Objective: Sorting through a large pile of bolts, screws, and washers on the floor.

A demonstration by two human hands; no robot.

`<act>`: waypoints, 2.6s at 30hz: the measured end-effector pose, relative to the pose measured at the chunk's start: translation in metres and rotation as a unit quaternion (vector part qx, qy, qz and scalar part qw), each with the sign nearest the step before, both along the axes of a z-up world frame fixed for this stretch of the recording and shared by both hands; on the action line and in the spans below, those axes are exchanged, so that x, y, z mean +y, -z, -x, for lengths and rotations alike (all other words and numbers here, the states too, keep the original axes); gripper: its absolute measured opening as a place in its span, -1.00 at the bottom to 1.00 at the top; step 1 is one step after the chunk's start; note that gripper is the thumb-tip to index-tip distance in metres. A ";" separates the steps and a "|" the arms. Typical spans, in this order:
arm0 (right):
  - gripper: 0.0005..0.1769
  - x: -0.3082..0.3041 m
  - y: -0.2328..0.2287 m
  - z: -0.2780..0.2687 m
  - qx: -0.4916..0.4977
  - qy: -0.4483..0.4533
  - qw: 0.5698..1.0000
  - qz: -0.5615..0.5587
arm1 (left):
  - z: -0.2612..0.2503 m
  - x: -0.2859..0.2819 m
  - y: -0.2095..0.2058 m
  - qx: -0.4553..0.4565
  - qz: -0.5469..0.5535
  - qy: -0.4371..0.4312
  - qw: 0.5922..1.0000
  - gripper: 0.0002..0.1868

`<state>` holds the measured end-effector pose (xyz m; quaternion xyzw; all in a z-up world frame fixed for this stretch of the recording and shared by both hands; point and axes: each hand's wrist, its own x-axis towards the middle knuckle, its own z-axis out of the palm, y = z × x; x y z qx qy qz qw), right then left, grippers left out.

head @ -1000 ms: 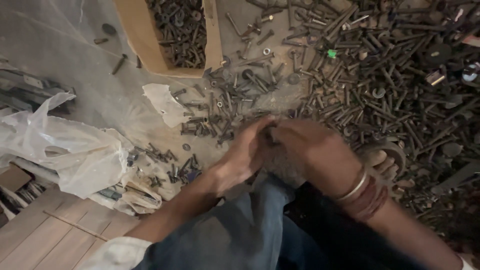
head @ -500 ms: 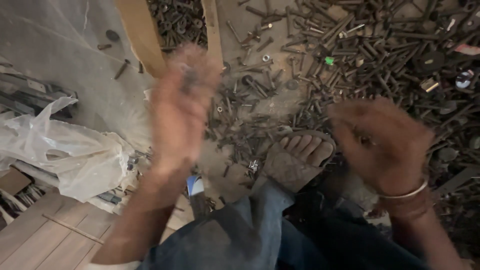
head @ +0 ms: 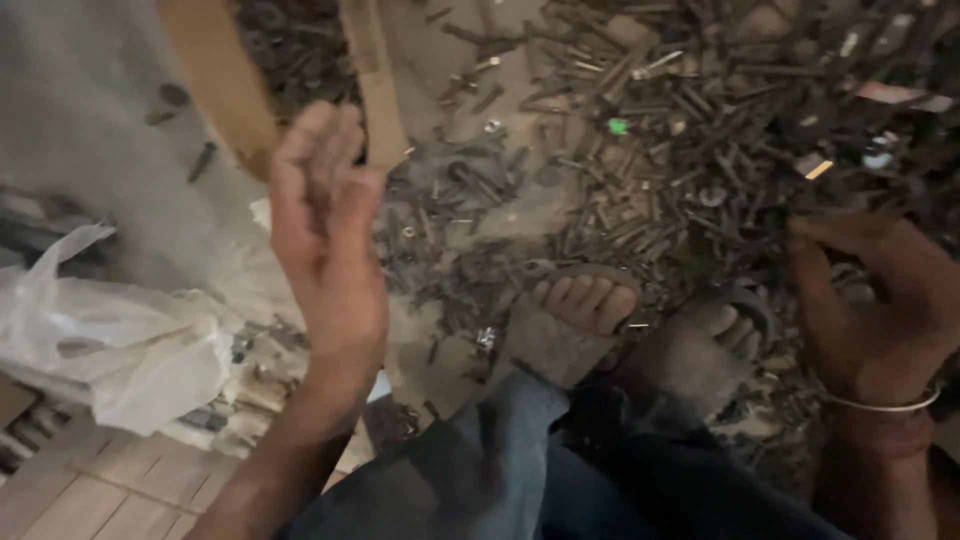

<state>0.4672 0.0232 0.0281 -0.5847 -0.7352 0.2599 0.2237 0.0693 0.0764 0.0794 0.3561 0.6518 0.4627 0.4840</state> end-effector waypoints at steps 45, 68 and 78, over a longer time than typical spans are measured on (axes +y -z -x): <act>-0.75 -0.002 0.014 0.001 -0.116 0.130 0.983 0.062 | -0.146 0.034 0.118 0.273 -0.283 0.593 0.703 -0.85; -0.67 -0.026 -0.010 0.036 0.081 0.084 0.993 0.024 | -0.160 -0.016 0.062 -0.189 0.311 0.408 0.837 -0.58; -0.69 -0.040 -0.022 0.043 0.096 0.065 0.992 0.046 | -0.149 -0.023 0.075 -0.241 0.381 0.397 0.800 -0.60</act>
